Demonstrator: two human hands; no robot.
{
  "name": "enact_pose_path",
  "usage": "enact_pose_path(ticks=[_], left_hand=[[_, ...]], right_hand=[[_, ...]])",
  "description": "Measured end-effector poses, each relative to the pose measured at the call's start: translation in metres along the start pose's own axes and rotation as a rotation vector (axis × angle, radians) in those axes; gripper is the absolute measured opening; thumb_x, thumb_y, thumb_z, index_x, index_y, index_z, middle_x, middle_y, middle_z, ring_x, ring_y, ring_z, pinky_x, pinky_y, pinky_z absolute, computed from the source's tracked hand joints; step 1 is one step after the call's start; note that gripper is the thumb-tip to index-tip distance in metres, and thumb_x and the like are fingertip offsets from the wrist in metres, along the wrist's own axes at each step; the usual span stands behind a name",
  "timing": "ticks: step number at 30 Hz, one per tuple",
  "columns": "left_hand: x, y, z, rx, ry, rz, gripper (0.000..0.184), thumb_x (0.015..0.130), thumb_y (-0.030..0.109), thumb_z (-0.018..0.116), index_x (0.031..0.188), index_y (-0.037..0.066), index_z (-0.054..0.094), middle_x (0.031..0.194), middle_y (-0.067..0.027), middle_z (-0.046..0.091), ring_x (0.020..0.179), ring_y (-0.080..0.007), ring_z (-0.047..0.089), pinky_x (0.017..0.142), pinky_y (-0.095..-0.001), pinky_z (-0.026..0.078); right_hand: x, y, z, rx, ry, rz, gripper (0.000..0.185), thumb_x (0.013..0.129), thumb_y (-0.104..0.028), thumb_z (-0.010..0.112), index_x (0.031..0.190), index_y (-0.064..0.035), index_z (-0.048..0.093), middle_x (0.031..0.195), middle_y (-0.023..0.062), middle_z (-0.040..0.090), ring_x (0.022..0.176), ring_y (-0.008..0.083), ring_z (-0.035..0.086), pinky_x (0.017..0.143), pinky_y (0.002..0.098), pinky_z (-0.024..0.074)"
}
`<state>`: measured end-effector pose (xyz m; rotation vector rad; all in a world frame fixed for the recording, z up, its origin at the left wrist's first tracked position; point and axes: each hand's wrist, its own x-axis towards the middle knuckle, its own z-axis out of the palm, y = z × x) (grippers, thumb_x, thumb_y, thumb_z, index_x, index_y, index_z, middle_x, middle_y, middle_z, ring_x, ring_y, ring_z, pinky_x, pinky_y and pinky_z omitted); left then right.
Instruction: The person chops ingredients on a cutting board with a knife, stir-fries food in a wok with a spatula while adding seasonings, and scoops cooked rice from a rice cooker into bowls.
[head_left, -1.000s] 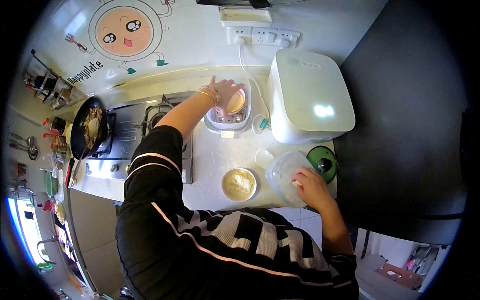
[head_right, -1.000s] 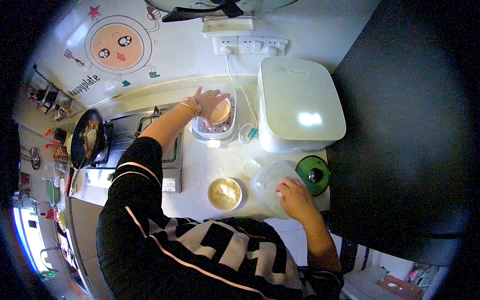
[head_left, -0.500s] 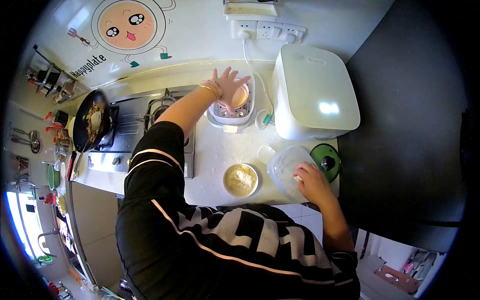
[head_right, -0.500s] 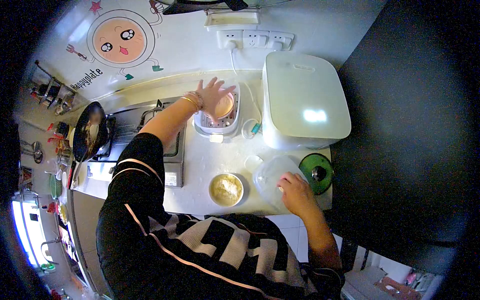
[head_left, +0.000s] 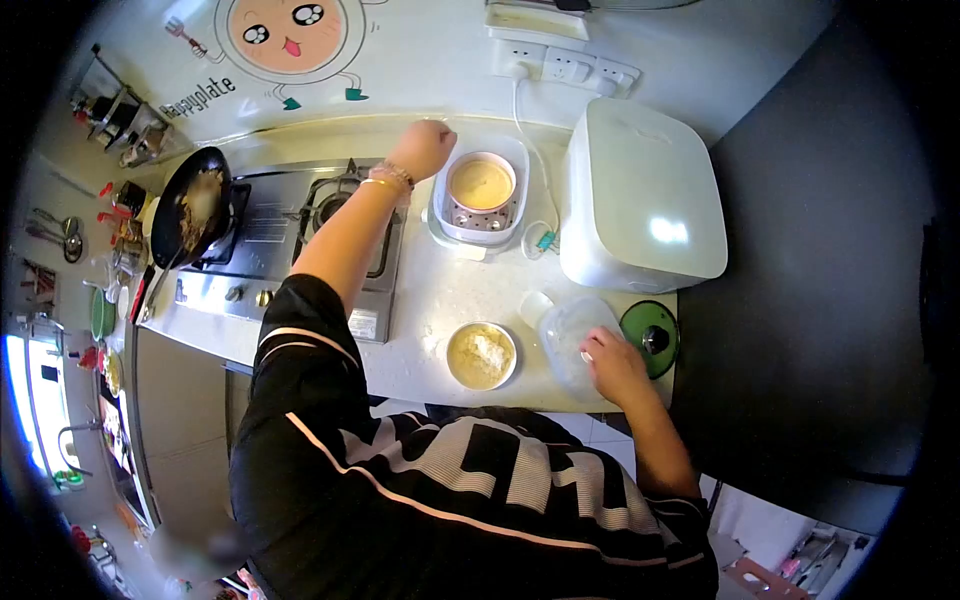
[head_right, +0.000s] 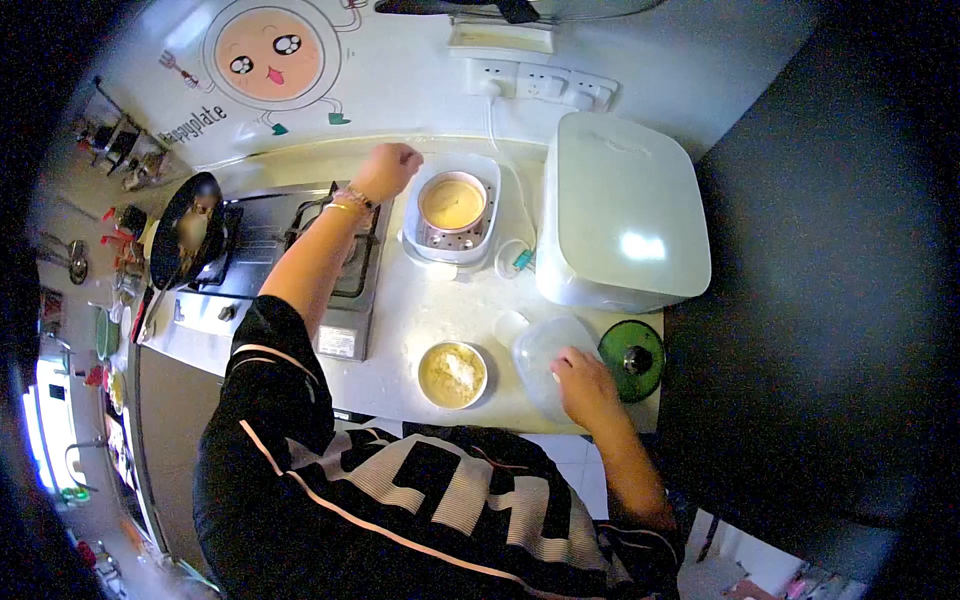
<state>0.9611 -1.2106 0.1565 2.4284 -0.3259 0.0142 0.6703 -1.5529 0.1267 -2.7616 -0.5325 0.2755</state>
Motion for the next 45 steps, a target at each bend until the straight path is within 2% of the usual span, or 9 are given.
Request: enact_pose_path(ticks=[2,7,11,15,20,26,28,30,45], left_hand=[[-0.033,0.011,-0.016,-0.161,-0.001,-0.245,0.038,0.089,0.03,0.05,0.073,0.0,0.066,0.07,-0.0117,0.065,0.057,-0.0205,0.063,0.061,-0.0308,0.052],[-0.088,-0.007,-0.015,-0.891,-0.049,-0.577,0.025,0.091,0.022,0.051,0.087,-0.001,0.062,0.075,-0.0099,0.064,0.057,-0.0147,0.061,0.05,-0.0243,0.05],[-0.096,0.021,-0.004,-1.477,0.021,-0.809,0.024,0.088,0.006,0.053,0.102,-0.013,0.049,0.087,-0.0191,0.062,0.078,-0.0294,0.064,0.074,-0.0323,0.057],[-0.08,0.029,0.022,-1.6,0.008,-0.824,0.045,0.089,-0.001,0.044,0.125,-0.022,0.026,0.124,-0.0367,0.036,0.112,-0.0422,0.048,0.09,-0.0426,0.05],[-0.039,-0.049,0.102,-1.165,-0.238,-0.424,0.04,0.09,0.003,0.037,0.124,-0.015,0.026,0.13,-0.031,0.034,0.116,-0.0462,0.044,0.099,-0.0548,0.038],[-0.027,-0.033,0.103,-1.245,-0.072,-0.829,0.041,0.072,0.02,0.074,0.105,-0.001,0.061,0.098,-0.0152,0.065,0.087,-0.0234,0.064,0.075,-0.0286,0.052],[-0.046,0.037,0.049,-1.525,0.065,-1.095,0.038,0.075,0.018,0.071,0.106,-0.001,0.06,0.097,-0.0163,0.064,0.09,-0.0246,0.064,0.072,-0.033,0.053],[-0.054,0.004,0.06,-1.31,-0.087,-0.636,0.034,0.081,0.007,0.057,0.111,-0.006,0.048,0.105,-0.0206,0.05,0.096,-0.0322,0.055,0.075,-0.0428,0.052],[-0.278,0.003,0.013,-1.569,0.093,-1.03,0.009,0.084,0.008,0.06,0.089,0.001,0.057,0.081,-0.0074,0.055,0.071,-0.0161,0.057,0.066,-0.0267,0.054]], right_hand=[[0.004,-0.001,0.0,-0.046,-0.07,0.0,0.016,0.078,-0.009,0.055,0.092,-0.0077,0.062,0.095,0.0121,0.056,0.086,0.0321,0.058,0.075,0.0425,0.0477],[0.032,-0.022,-0.028,-0.251,-0.374,0.11,0.018,0.08,-0.01,0.053,0.095,-0.0075,0.062,0.1,0.017,0.057,0.088,0.0346,0.059,0.076,0.0447,0.048],[0.137,-0.061,-0.086,0.019,-0.014,-0.029,0.023,0.087,-0.017,0.049,0.103,-0.0035,0.061,0.1,0.0217,0.061,0.091,0.0369,0.06,0.081,0.0451,0.0469],[0.287,-0.047,-0.061,0.091,0.436,-0.187,0.023,0.081,-0.007,0.05,0.097,0.0009,0.064,0.095,0.0208,0.065,0.089,0.0361,0.062,0.079,0.0403,0.0496],[0.353,-0.056,-0.047,-0.342,-0.169,-0.043,0.026,0.073,0.001,0.05,0.094,0.0005,0.066,0.098,0.0218,0.064,0.092,0.0355,0.062,0.079,0.0379,0.0503],[0.365,-0.046,-0.04,-0.289,-0.072,-0.016,0.018,0.074,-0.005,0.055,0.085,0.0,0.068,0.09,0.0232,0.064,0.087,0.0363,0.064,0.077,0.0405,0.0506],[0.363,-0.051,-0.054,-0.231,-0.017,0.011,0.018,0.075,-0.007,0.055,0.086,0.0007,0.067,0.09,0.0235,0.064,0.086,0.0365,0.064,0.077,0.0415,0.0503],[0.358,-0.051,-0.067,-0.214,-0.01,-0.001,0.02,0.075,-0.008,0.054,0.088,0.0014,0.067,0.091,0.0238,0.064,0.086,0.0366,0.063,0.077,0.0421,0.0498],[0.217,-0.145,0.02,0.141,-0.252,-0.07,0.026,0.072,-0.014,0.057,0.09,0.004,0.063,0.083,0.0243,0.064,0.079,0.0349,0.064,0.073,0.0414,0.0497]])
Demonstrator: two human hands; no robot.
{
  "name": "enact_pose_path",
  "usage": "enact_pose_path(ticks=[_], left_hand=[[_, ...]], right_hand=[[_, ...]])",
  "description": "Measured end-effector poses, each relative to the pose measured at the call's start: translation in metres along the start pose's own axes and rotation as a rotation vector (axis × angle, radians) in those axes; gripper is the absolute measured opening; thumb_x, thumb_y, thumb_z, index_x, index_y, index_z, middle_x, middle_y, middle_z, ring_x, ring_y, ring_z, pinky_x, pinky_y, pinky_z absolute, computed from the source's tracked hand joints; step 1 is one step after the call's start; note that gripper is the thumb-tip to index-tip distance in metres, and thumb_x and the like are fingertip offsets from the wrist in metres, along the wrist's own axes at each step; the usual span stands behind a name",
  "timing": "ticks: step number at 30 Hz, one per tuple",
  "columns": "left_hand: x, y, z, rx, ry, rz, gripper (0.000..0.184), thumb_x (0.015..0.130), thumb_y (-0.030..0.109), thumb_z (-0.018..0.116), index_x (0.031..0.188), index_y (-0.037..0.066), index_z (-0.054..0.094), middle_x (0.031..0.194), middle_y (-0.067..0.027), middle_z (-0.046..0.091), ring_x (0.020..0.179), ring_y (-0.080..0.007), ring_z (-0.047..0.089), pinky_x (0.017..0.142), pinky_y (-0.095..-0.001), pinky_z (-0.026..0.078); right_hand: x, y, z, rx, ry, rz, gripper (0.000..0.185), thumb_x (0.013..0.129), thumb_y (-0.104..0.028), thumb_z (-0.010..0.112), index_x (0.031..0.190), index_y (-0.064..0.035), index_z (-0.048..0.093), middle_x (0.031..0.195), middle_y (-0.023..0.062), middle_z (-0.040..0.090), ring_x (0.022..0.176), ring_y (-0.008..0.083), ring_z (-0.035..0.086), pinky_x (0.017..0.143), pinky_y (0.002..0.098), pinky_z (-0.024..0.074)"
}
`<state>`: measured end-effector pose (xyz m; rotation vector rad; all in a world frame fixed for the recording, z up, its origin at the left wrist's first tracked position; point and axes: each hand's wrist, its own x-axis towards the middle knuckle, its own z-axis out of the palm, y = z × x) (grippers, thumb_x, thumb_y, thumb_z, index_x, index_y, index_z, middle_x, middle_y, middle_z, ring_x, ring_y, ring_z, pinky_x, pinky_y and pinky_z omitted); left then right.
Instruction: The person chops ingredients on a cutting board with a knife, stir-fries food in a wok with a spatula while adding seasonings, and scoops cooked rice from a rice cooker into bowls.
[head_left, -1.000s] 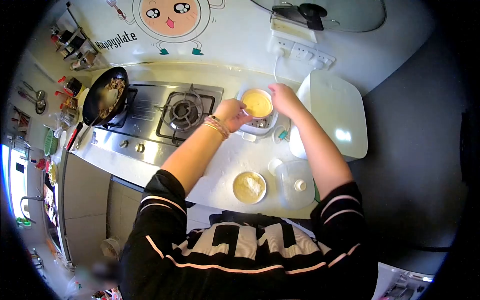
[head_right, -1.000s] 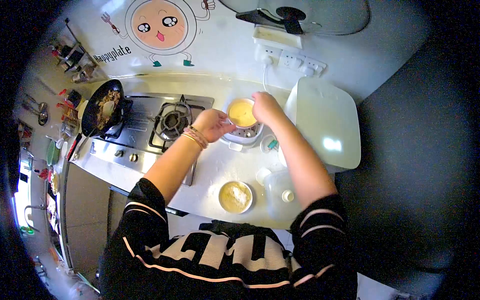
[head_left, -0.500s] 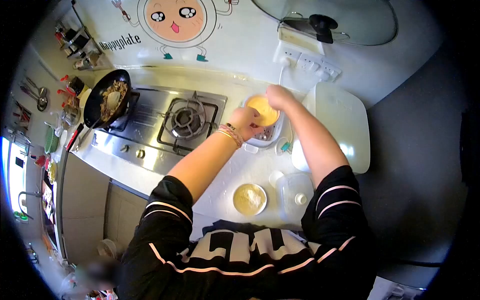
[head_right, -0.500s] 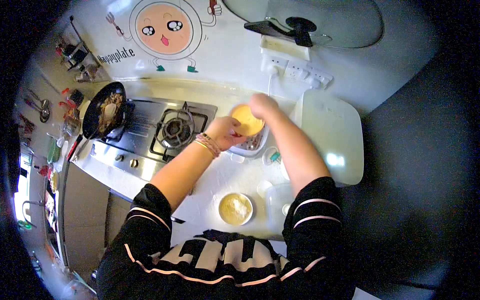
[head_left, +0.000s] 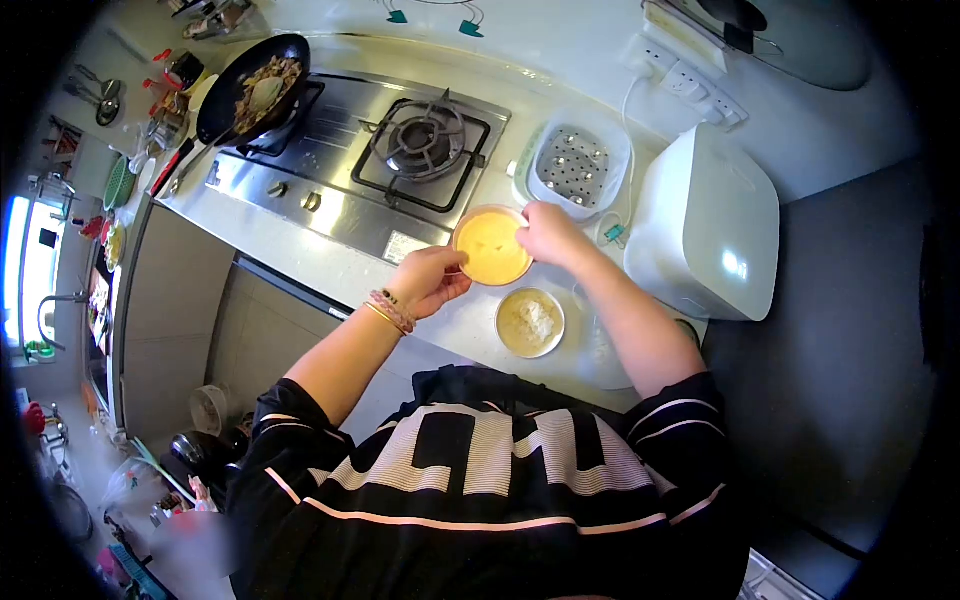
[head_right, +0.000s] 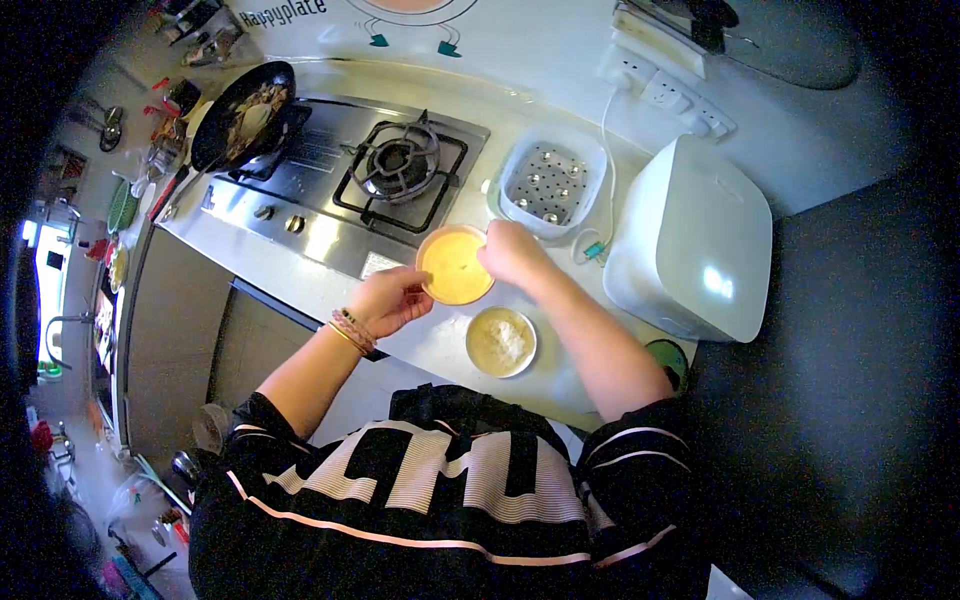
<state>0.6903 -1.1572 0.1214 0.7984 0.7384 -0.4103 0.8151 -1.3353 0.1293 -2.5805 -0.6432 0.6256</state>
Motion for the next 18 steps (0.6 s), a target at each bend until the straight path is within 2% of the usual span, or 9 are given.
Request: enact_pose_path(ticks=[6,12,15,18], left_hand=[[0.024,-0.029,-0.03,-0.008,0.056,0.022,0.012,0.084,0.006,0.058,0.093,0.001,0.054,0.081,-0.0073,0.054,0.071,-0.0164,0.056,0.065,-0.0283,0.053],[0.045,-0.044,-0.033,0.005,0.077,-0.001,0.01,0.081,0.005,0.056,0.09,0.004,0.054,0.073,-0.0035,0.049,0.066,-0.0133,0.051,0.066,-0.0301,0.052],[0.05,-0.057,-0.036,0.032,0.074,0.052,0.009,0.082,0.007,0.057,0.09,0.005,0.055,0.08,-0.0061,0.053,0.071,-0.0162,0.054,0.067,-0.0309,0.052],[0.041,-0.062,-0.029,0.106,0.197,0.126,0.013,0.081,0.013,0.059,0.092,0.007,0.055,0.081,-0.0046,0.053,0.074,-0.0158,0.053,0.068,-0.0315,0.051]], right_hand=[[0.015,0.021,0.056,0.096,0.009,0.004,0.028,0.073,-0.013,0.056,0.095,0.004,0.062,0.089,0.0236,0.065,0.085,0.0355,0.063,0.078,0.041,0.0493],[0.017,0.031,0.067,0.076,0.024,0.027,0.027,0.077,-0.012,0.052,0.098,0.0033,0.062,0.095,0.0262,0.063,0.092,0.0376,0.061,0.082,0.0424,0.0481],[0.016,0.038,0.068,0.044,-0.029,-0.012,0.026,0.079,-0.011,0.052,0.098,0.0034,0.061,0.096,0.0264,0.062,0.092,0.0386,0.061,0.081,0.0431,0.0481],[-0.04,0.019,0.023,0.048,0.159,-0.112,0.024,0.081,-0.013,0.053,0.098,0.0031,0.061,0.098,0.0261,0.062,0.094,0.0388,0.06,0.082,0.0426,0.0477]])
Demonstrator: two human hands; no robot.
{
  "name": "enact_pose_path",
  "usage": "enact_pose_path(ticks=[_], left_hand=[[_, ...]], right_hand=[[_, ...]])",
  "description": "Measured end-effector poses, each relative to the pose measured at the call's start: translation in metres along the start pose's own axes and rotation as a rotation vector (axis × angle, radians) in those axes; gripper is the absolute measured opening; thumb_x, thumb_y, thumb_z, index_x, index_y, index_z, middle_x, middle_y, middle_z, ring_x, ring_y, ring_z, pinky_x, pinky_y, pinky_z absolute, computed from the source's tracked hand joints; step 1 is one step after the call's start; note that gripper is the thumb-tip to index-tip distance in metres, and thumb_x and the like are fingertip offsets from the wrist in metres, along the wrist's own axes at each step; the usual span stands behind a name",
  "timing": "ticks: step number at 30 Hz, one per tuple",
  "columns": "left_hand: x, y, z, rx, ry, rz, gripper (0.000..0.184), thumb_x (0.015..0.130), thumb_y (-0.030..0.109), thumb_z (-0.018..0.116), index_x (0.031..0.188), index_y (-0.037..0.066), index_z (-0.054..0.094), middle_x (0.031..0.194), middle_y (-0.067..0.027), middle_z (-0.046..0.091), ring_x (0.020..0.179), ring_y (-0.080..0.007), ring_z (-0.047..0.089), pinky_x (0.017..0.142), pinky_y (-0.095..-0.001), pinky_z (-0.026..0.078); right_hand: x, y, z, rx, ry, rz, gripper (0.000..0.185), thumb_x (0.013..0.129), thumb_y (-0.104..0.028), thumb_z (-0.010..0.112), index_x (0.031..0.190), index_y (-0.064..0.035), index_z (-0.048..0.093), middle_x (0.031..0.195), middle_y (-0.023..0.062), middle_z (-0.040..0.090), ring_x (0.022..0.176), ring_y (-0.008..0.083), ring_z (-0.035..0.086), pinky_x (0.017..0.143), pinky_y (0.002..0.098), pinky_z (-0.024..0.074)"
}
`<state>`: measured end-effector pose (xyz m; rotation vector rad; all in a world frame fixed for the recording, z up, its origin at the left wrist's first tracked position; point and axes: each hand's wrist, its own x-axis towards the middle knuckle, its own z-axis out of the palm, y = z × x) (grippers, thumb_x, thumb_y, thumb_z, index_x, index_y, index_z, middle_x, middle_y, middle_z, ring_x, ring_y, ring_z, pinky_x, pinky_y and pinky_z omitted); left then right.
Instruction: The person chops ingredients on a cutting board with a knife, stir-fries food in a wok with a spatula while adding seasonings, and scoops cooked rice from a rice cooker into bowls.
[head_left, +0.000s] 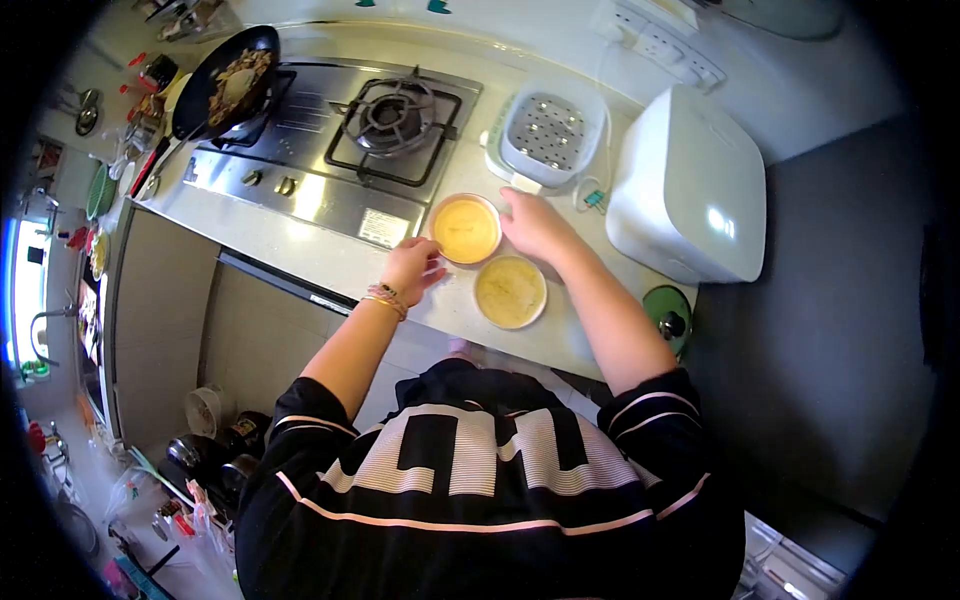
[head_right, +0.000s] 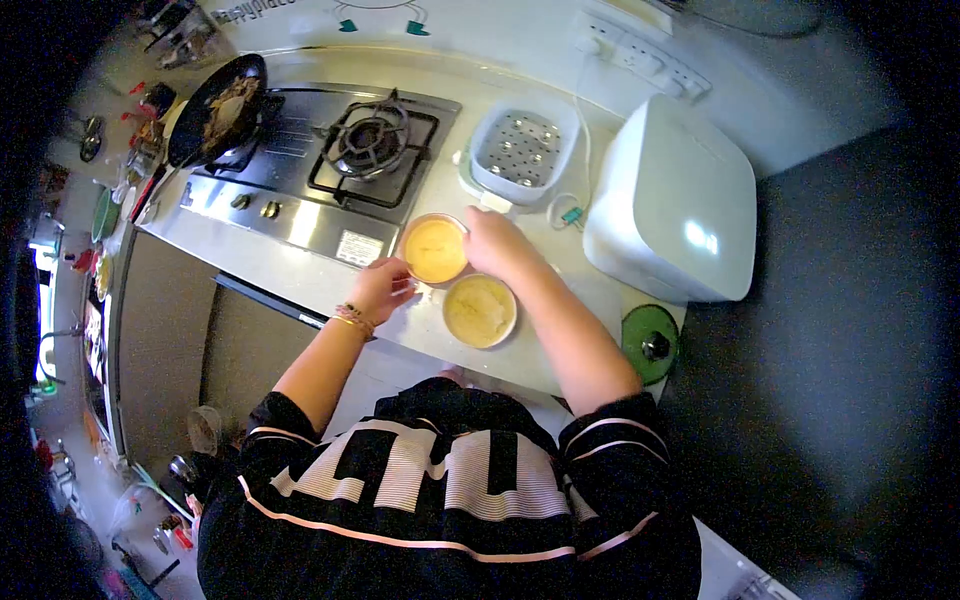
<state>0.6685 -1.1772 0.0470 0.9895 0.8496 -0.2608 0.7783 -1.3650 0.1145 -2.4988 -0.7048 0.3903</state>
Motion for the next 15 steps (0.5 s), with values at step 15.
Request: enact_pose_path(ticks=[15], left_hand=[[-0.101,-0.108,-0.051,-0.117,0.33,-0.081,0.033,0.088,0.033,0.052,0.063,0.014,0.04,0.05,0.0023,0.034,0.039,-0.0106,0.027,0.037,-0.0257,0.021]], right_hand=[[-0.2,0.119,-0.017,-0.065,0.314,-0.063,0.041,0.076,-0.011,0.065,0.113,-0.0028,0.05,0.107,0.0191,0.053,0.097,0.0384,0.054,0.081,0.0419,0.0458]])
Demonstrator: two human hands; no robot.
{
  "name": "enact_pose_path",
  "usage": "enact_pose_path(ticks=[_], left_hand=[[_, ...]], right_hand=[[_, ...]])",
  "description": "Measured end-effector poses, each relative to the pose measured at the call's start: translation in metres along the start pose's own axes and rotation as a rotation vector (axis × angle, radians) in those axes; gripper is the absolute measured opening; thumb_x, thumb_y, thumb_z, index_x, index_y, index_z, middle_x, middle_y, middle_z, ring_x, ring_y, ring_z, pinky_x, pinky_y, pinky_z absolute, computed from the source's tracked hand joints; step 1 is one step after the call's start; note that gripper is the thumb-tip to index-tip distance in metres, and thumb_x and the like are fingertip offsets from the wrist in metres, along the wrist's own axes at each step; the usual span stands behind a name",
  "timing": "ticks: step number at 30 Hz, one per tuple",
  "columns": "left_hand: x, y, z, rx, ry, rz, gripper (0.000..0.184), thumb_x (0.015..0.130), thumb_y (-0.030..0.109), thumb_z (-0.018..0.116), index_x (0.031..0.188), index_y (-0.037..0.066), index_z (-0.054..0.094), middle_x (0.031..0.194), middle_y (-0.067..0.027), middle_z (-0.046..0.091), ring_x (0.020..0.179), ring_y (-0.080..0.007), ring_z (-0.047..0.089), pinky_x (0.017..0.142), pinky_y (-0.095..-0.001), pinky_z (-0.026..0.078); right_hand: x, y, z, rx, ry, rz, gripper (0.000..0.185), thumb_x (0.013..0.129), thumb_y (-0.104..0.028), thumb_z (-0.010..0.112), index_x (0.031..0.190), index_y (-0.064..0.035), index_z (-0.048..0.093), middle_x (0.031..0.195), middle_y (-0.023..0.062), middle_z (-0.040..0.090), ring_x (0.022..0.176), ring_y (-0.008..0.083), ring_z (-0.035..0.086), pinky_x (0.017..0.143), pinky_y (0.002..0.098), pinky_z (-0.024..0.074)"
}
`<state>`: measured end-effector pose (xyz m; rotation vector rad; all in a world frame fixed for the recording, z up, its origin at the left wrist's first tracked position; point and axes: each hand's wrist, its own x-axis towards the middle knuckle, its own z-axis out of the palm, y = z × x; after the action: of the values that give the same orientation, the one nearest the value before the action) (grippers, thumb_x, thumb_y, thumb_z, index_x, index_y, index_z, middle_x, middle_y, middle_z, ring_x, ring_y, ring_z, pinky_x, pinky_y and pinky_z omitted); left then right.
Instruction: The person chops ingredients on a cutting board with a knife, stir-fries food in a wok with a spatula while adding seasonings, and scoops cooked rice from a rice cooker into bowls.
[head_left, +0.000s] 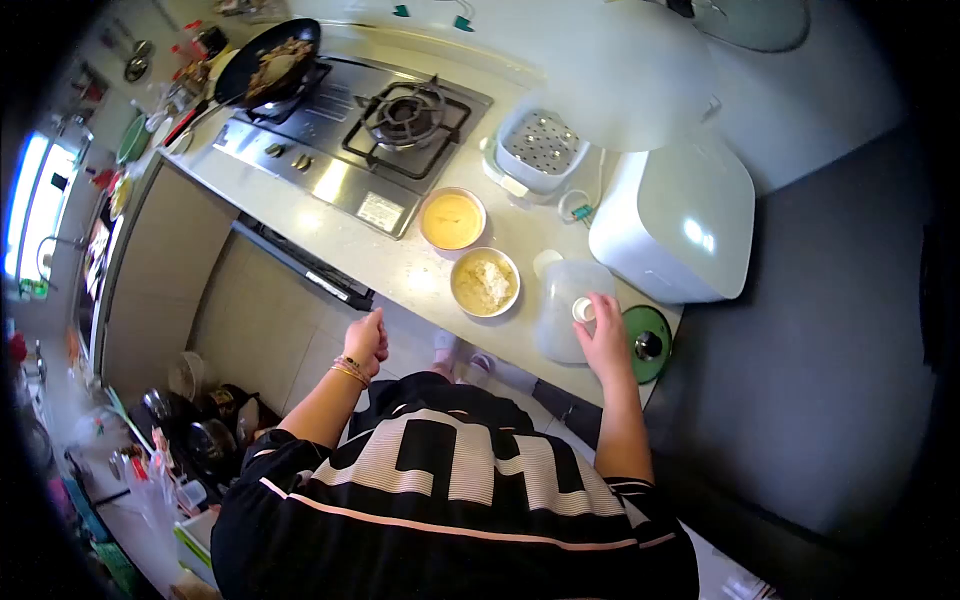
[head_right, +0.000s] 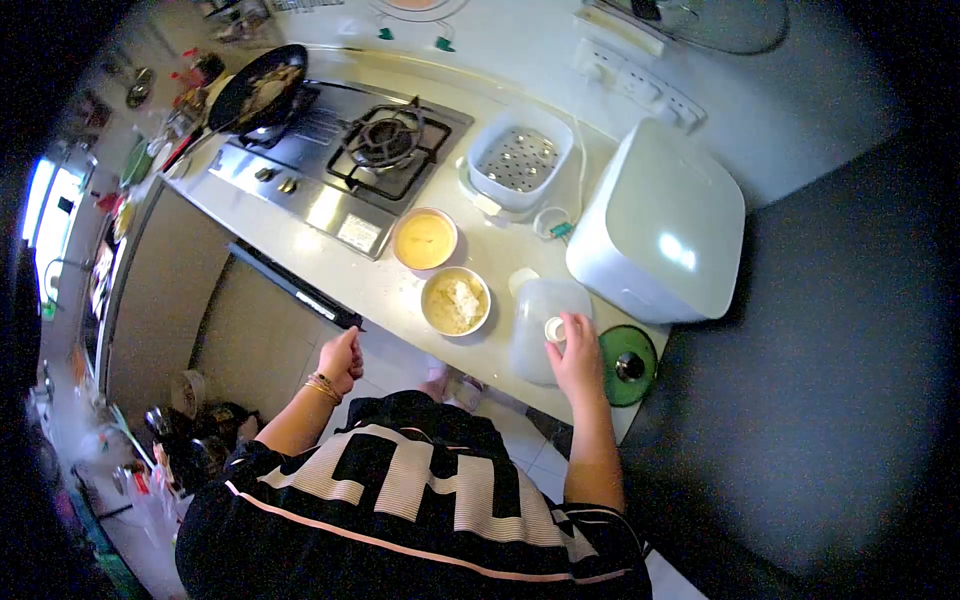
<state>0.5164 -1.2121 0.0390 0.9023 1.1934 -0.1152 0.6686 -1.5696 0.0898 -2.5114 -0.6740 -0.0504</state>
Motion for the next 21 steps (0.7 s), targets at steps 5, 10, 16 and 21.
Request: enact_pose_path(ticks=[5,10,16,21], left_hand=[[-0.026,-0.022,-0.044,-0.133,-0.126,-0.054,0.028,0.09,0.028,0.053,0.07,0.013,0.041,0.053,0.0013,0.035,0.042,-0.0116,0.03,0.04,-0.0261,0.025],[-0.028,-0.04,-0.106,-0.295,0.007,-0.09,0.026,0.09,0.028,0.052,0.071,0.011,0.043,0.054,0.0007,0.039,0.045,-0.0131,0.035,0.043,-0.0267,0.032],[-0.009,-0.031,-0.162,-0.394,-0.099,-0.073,0.027,0.093,0.031,0.048,0.075,0.012,0.047,0.057,-0.0007,0.045,0.049,-0.0151,0.043,0.048,-0.0287,0.039],[0.013,0.001,-0.245,-0.45,-0.043,-0.08,0.027,0.092,0.033,0.049,0.074,0.013,0.046,0.058,-0.0003,0.044,0.051,-0.0152,0.041,0.05,-0.0289,0.036]], right_hand=[[0.028,-0.029,-0.031,0.068,-0.081,0.05,0.036,0.075,-0.009,0.064,0.109,-0.0008,0.054,0.099,0.0168,0.055,0.091,0.0341,0.057,0.077,0.0408,0.0479],[0.128,-0.094,-0.072,0.073,0.188,-0.088,0.031,0.078,-0.013,0.063,0.105,0.001,0.056,0.093,0.0183,0.056,0.083,0.0343,0.057,0.073,0.0412,0.0474],[0.284,-0.077,-0.021,-0.324,0.237,-0.022,0.029,0.08,-0.02,0.059,0.101,0.0005,0.059,0.095,0.0218,0.057,0.09,0.0371,0.056,0.079,0.0438,0.0465],[0.322,-0.074,0.013,-0.421,0.225,0.163,0.028,0.079,-0.021,0.059,0.096,0.0006,0.061,0.095,0.024,0.059,0.091,0.0372,0.056,0.081,0.0438,0.0465]])
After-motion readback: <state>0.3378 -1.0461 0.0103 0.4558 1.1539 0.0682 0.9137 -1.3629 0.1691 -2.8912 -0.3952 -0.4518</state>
